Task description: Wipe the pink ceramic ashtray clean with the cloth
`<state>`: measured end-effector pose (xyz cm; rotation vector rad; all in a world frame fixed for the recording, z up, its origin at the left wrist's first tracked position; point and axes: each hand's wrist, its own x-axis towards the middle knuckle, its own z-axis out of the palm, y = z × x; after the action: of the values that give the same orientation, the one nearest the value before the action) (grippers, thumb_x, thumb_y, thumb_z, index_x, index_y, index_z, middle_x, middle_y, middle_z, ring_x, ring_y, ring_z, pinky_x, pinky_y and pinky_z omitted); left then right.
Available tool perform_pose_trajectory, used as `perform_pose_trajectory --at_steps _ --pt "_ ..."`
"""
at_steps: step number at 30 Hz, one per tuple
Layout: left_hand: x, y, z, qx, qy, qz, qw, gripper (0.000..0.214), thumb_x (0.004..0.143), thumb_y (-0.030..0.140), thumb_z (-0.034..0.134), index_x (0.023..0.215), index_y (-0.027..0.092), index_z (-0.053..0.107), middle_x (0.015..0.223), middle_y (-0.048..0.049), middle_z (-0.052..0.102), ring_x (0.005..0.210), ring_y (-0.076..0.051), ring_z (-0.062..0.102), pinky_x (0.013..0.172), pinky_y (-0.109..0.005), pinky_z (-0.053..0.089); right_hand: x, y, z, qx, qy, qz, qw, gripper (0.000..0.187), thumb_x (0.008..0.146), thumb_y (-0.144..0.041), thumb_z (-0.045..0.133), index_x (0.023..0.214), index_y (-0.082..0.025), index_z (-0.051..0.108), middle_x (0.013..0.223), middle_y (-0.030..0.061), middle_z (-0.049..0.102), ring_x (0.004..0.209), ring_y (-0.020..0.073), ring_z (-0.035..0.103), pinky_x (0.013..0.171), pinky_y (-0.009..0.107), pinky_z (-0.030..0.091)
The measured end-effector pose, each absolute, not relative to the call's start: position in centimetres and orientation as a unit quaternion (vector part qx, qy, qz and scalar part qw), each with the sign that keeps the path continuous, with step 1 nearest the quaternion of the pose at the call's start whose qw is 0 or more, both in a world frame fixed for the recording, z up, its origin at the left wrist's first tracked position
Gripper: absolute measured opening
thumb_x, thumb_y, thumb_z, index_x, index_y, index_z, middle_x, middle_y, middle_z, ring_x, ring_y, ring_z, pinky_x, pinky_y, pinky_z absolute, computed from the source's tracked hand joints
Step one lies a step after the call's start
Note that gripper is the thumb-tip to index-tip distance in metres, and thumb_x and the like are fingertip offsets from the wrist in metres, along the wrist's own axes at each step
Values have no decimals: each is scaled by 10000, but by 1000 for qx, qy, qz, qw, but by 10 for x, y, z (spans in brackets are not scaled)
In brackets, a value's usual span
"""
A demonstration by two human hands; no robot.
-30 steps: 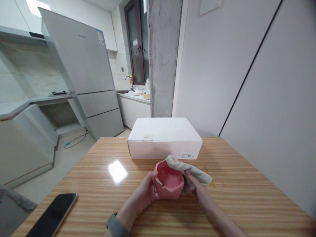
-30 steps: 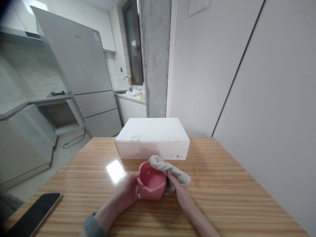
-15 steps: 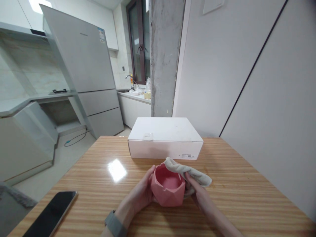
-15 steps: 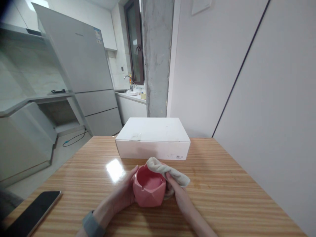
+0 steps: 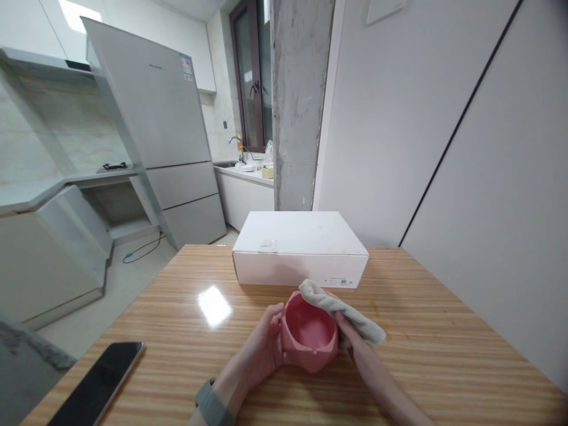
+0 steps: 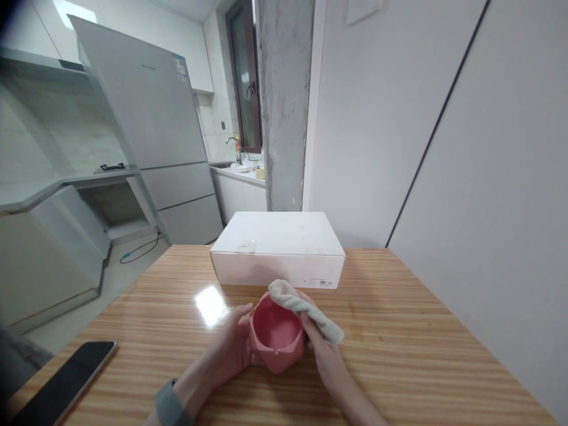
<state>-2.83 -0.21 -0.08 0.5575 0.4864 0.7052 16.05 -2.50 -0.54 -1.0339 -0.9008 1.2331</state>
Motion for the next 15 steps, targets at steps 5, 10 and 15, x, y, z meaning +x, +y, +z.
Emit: perform_pose_trajectory --at_steps 5,10,15 --pt "-27 -2 0 245 214 353 877 481 918 408 518 1303 122 552 1177 -117 686 1055 -230 640 898 -304 470 162 -25 -17 -473 -354 560 581 455 676 -619 726 915 -235 777 943 39 767 1006 320 656 980 441 470" --pt "-25 1 -10 264 216 370 864 458 913 388 511 1249 87 589 1134 -141 702 1015 -259 661 854 -330 495 159 -25 -13 -439 -375 554 600 446 705 -570 733 993 -231 755 1048 47 750 1148 305 599 1083 446 377" --pt "-24 4 -14 262 243 396 846 447 902 391 517 1233 101 596 1077 -129 725 961 -243 685 764 -291 528 155 -28 0 -434 -432 521 595 408 733 -588 697 982 -270 751 1061 53 750 1234 290 545 1125 454 321"
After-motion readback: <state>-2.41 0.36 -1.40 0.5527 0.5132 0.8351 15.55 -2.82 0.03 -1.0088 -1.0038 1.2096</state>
